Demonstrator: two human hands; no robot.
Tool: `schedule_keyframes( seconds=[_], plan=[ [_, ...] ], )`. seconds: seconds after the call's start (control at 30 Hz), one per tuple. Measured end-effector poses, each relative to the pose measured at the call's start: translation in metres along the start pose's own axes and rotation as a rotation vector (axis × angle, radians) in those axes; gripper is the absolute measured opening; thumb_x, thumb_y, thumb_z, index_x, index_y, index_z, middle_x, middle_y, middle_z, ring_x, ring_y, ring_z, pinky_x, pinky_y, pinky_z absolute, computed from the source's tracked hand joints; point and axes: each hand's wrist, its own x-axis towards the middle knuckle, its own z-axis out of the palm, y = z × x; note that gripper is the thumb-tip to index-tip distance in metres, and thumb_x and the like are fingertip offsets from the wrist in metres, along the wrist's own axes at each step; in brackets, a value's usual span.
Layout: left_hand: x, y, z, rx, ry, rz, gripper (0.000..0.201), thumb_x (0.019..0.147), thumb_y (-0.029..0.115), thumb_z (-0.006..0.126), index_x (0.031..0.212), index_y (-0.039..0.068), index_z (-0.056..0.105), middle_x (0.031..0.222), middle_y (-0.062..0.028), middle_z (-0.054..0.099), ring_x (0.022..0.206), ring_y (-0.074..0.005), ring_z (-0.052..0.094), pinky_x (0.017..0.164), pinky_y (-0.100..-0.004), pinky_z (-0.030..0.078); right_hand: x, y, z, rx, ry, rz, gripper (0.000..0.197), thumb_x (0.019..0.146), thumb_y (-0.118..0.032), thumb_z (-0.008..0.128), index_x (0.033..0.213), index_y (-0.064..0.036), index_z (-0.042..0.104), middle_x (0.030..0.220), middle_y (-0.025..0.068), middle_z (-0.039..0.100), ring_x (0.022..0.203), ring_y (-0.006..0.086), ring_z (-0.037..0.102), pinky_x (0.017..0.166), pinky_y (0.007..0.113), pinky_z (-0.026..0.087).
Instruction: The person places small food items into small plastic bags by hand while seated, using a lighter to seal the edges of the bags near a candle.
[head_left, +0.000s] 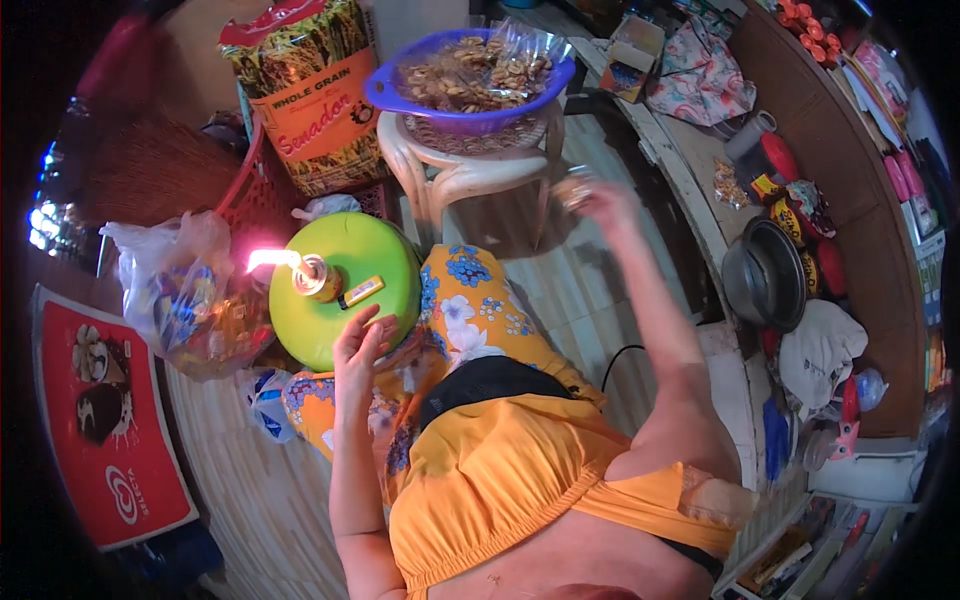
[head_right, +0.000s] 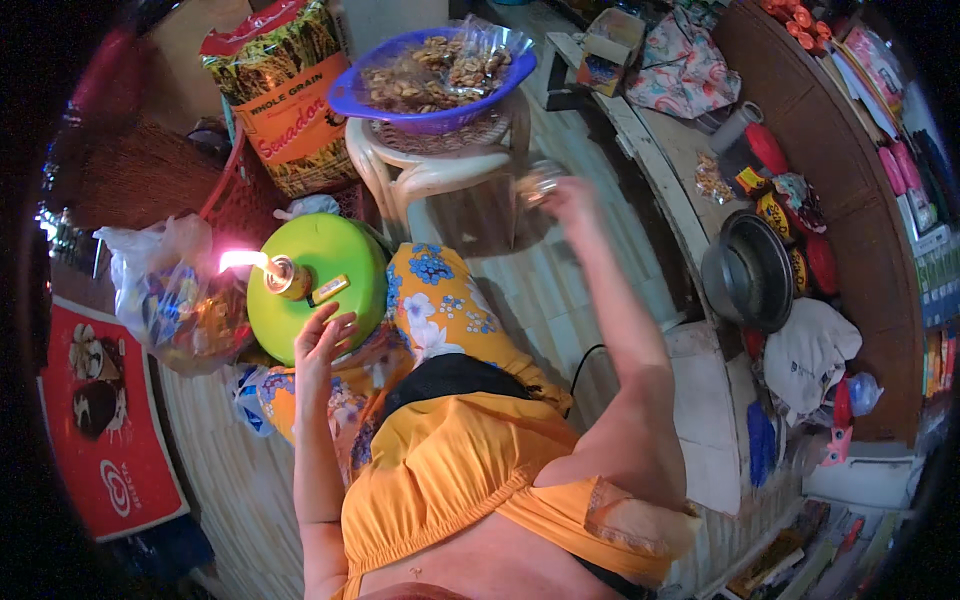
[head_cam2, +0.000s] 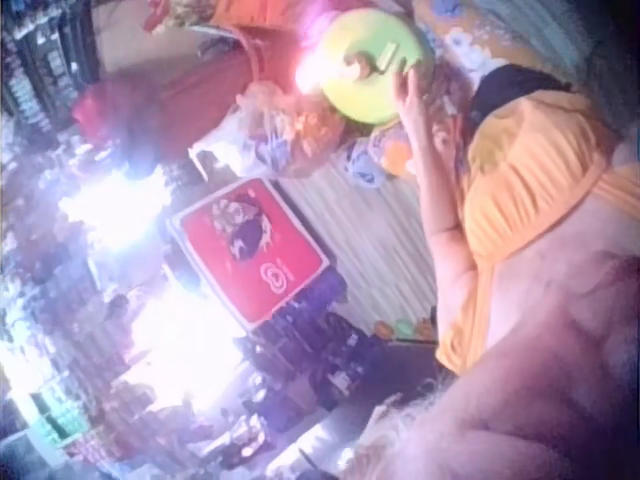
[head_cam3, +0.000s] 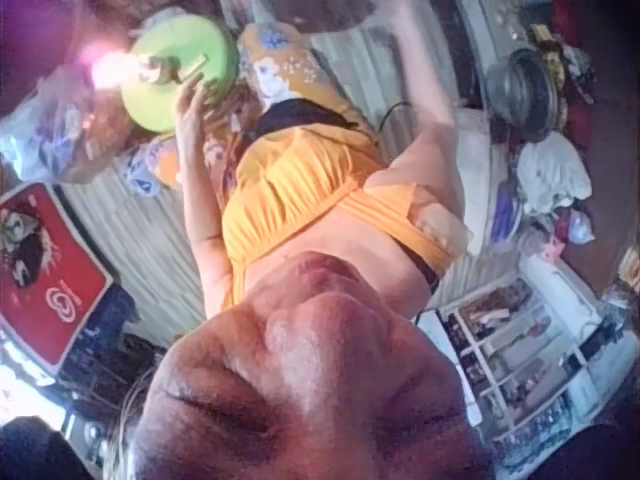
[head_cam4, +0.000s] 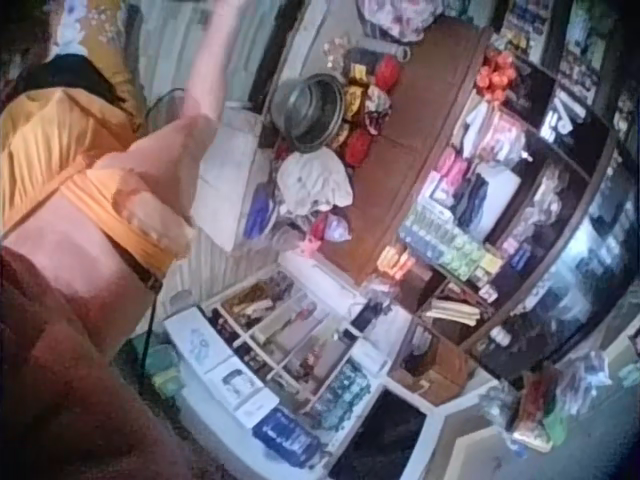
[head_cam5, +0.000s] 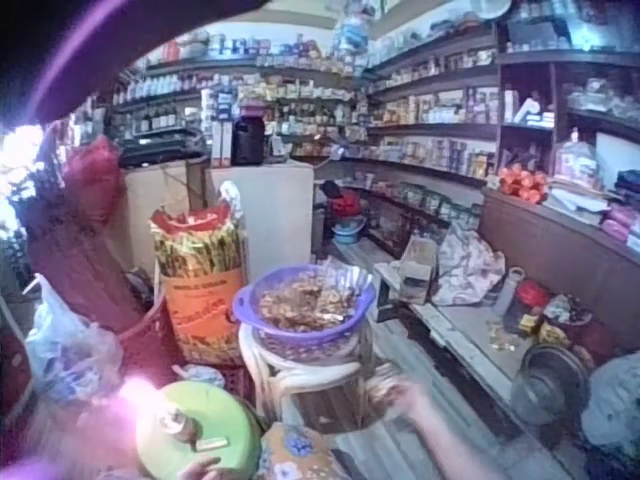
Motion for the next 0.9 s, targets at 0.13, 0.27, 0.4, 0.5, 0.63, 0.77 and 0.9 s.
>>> schedule_keyframes(
  seconds=[0.13,0.27,0.4,0.5,0.63,0.77,0.9],
  plan=[
    [0.000,-0.005,-0.003,-0.021,-0.063,-0.036,0.030,0.086,0.017,0.051,0.112,0.001,0.050,0.098,-0.0073,0.061,0.087,-0.0120,0.057,0.073,-0.0235,0.044,0.038,-0.069,-0.135,0.315,0.425,-0.297,0.021,0.083,-0.012,0.050,0.099,0.0013,0.051,0.085,0.0107,0.059,0.077,0.0240,0.058,0.072,0.034,0.049],
    [-0.001,-0.011,-0.003,-0.095,-0.113,-0.039,0.029,0.086,0.012,0.051,0.111,-0.002,0.047,0.097,-0.0116,0.060,0.086,-0.0155,0.058,0.078,-0.0275,0.046,0.041,-0.070,-0.102,0.395,0.626,-0.198,0.027,0.084,-0.012,0.049,0.109,-0.0012,0.046,0.090,0.0101,0.058,0.075,0.0209,0.056,0.070,0.031,0.047],
    [-0.004,0.000,0.007,-0.061,-0.187,-0.035,0.028,0.085,0.010,0.052,0.110,-0.003,0.048,0.096,-0.0119,0.060,0.085,-0.0148,0.058,0.078,-0.0271,0.047,0.044,-0.070,-0.009,-0.054,0.402,-0.259,0.021,0.082,-0.015,0.056,0.099,-0.0027,0.055,0.079,0.0058,0.059,0.069,0.0151,0.056,0.062,0.026,0.044],
    [-0.006,0.006,0.007,-0.026,-0.206,-0.017,0.028,0.083,0.010,0.054,0.109,-0.002,0.050,0.094,-0.0104,0.061,0.085,-0.0137,0.057,0.076,-0.0259,0.047,0.066,-0.092,0.050,-0.257,0.218,-0.538,0.016,0.079,-0.017,0.061,0.082,-0.0013,0.062,0.067,0.0013,0.058,0.061,0.0104,0.055,0.054,0.022,0.040],
    [-0.013,0.004,-0.001,0.003,-0.170,-0.003,0.028,0.082,0.010,0.056,0.107,-0.002,0.051,0.093,-0.0103,0.061,0.084,-0.0131,0.058,0.076,-0.0257,0.047,0.108,-0.119,0.107,-0.812,0.237,-0.897,0.026,0.075,-0.024,0.062,0.088,-0.0016,0.064,0.075,0.0099,0.063,0.069,0.0187,0.059,0.062,0.027,0.044],
    [-0.018,-0.003,-0.004,-0.015,-0.156,0.014,0.027,0.082,0.010,0.057,0.106,-0.002,0.052,0.091,-0.0096,0.062,0.084,-0.0123,0.058,0.076,-0.0250,0.046,0.124,-0.128,0.149,-1.167,0.206,-0.812,0.041,0.072,-0.036,0.061,0.103,-0.0073,0.060,0.090,0.0134,0.061,0.083,0.0272,0.058,0.075,0.034,0.044],
    [-0.022,-0.010,-0.006,-0.008,-0.148,0.036,0.026,0.082,0.009,0.056,0.105,-0.002,0.052,0.090,-0.0086,0.061,0.084,-0.0120,0.057,0.075,-0.0245,0.046,0.114,-0.118,0.173,-1.510,0.208,-0.803,0.042,0.071,-0.042,0.062,0.108,-0.0233,0.058,0.115,0.0106,0.048,0.112,0.0297,0.040,0.088,0.052,0.032]
  ],
)
